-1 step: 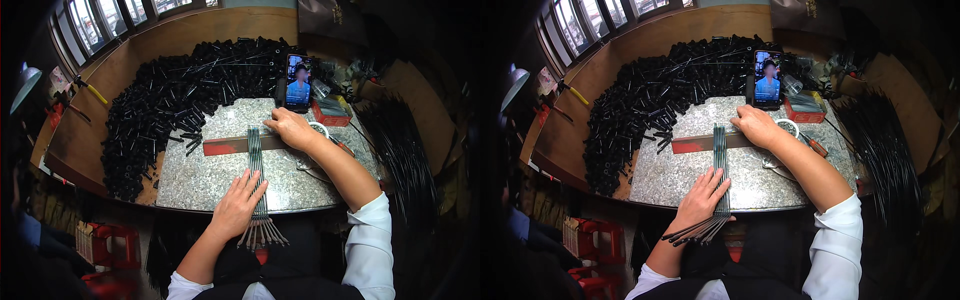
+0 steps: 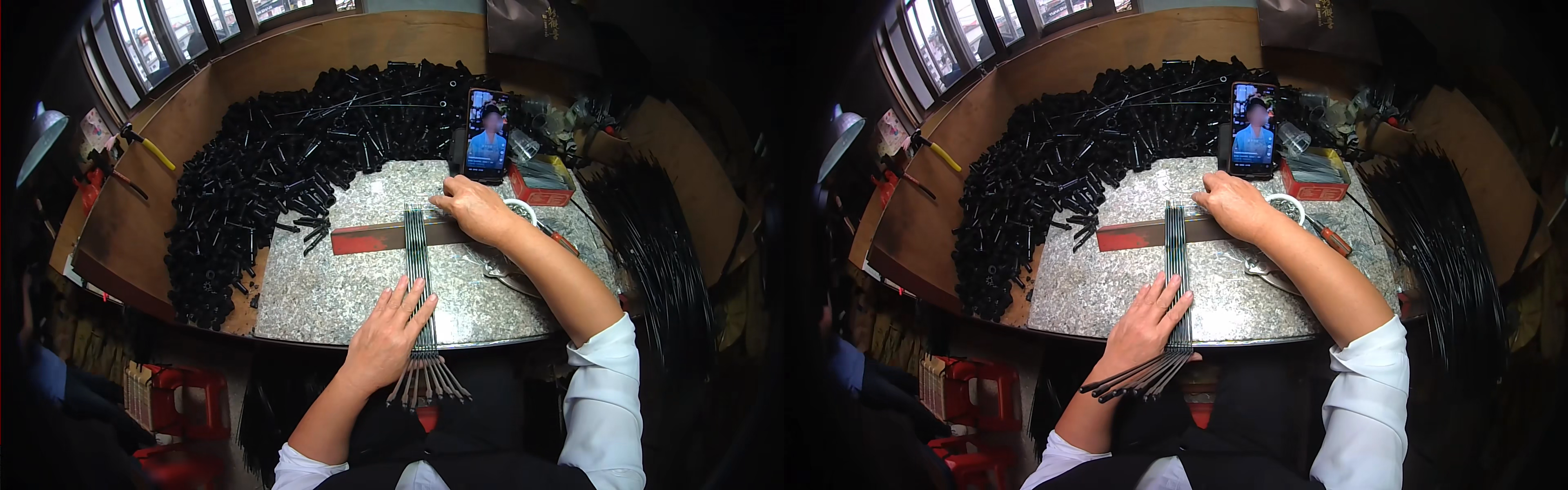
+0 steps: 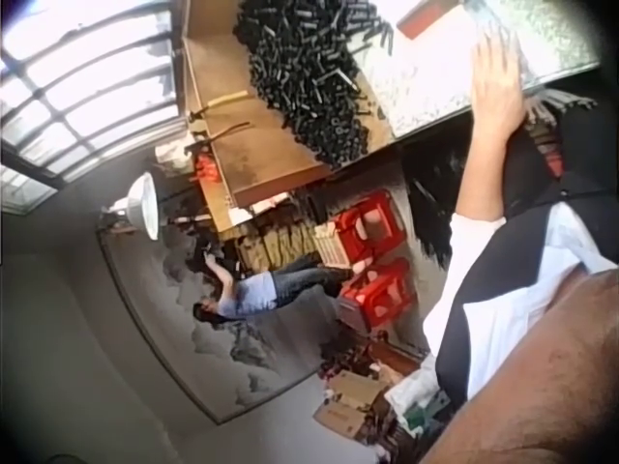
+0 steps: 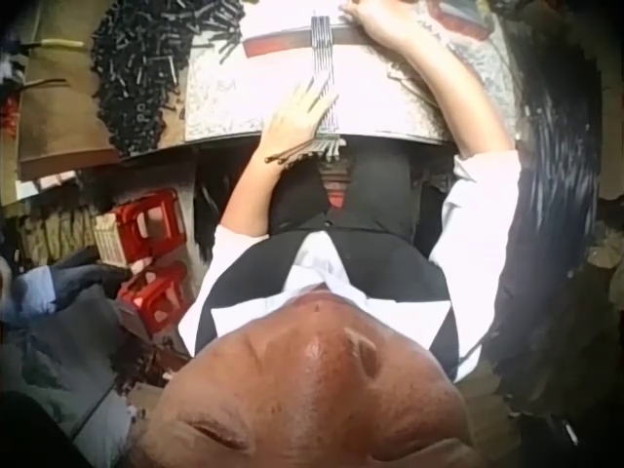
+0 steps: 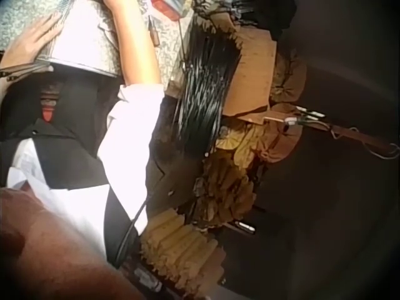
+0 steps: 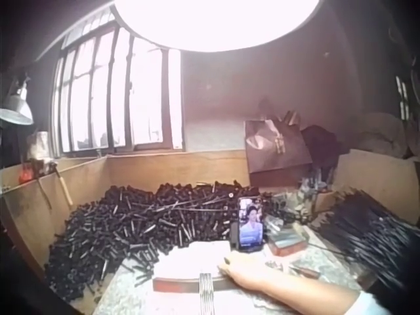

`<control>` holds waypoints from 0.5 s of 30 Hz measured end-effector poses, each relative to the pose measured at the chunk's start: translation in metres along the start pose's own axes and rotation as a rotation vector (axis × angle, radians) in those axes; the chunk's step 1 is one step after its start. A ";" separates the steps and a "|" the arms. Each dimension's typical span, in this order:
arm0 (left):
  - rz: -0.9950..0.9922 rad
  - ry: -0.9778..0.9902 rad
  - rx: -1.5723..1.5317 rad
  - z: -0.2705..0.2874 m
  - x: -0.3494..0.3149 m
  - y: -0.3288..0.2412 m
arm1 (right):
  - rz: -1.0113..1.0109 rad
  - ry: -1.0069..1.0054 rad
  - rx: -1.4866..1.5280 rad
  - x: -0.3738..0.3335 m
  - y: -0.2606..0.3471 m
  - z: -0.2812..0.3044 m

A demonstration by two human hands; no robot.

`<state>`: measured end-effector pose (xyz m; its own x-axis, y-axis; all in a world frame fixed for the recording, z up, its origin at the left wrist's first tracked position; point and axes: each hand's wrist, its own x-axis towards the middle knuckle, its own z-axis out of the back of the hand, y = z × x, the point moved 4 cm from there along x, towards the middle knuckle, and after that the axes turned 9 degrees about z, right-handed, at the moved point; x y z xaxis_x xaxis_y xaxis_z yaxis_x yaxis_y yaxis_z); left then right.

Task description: Assembling and trimming black plastic components at a production workbench.

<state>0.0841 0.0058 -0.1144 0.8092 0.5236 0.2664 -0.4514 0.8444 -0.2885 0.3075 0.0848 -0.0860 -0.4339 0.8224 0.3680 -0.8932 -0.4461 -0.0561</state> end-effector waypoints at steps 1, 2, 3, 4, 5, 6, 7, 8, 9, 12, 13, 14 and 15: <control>-0.001 0.001 0.000 0.000 0.000 0.000 | 0.004 -0.005 0.003 0.000 0.000 0.000; -0.003 0.002 0.008 -0.001 0.000 0.001 | 0.003 -0.005 0.003 0.000 0.000 0.000; -0.002 0.003 0.017 -0.001 0.000 0.001 | 0.010 -0.002 -0.001 0.001 0.001 0.000; 0.000 0.005 0.017 -0.001 -0.001 0.001 | 0.017 0.003 -0.005 0.002 0.003 0.000; 0.002 0.006 0.013 0.000 -0.001 0.002 | 0.018 0.003 -0.003 0.003 0.003 0.001; 0.000 0.005 0.008 0.000 -0.001 0.001 | 0.015 0.002 0.014 0.003 0.003 0.003; -0.001 0.005 0.006 0.001 0.000 0.000 | 0.013 0.002 0.031 0.003 0.003 0.005; -0.002 0.008 0.004 0.001 0.000 -0.001 | 0.012 0.003 0.030 0.002 0.002 0.005; -0.001 0.012 0.003 0.002 0.000 -0.001 | 0.019 0.004 0.027 0.002 0.002 0.005; 0.002 0.004 -0.025 0.002 0.000 -0.001 | 0.032 -0.006 0.018 0.001 0.000 0.000; 0.004 0.005 -0.025 0.002 -0.001 0.000 | 0.036 -0.018 0.013 0.001 0.000 -0.001; 0.000 0.004 -0.012 0.001 0.000 0.000 | 0.037 -0.017 0.014 0.001 0.000 -0.002; -0.006 0.005 0.001 0.001 0.000 0.000 | 0.023 0.000 0.027 0.002 0.000 -0.001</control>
<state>0.0833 0.0061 -0.1139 0.8135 0.5182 0.2639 -0.4470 0.8475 -0.2863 0.3063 0.0863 -0.0861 -0.4542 0.8118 0.3669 -0.8795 -0.4744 -0.0392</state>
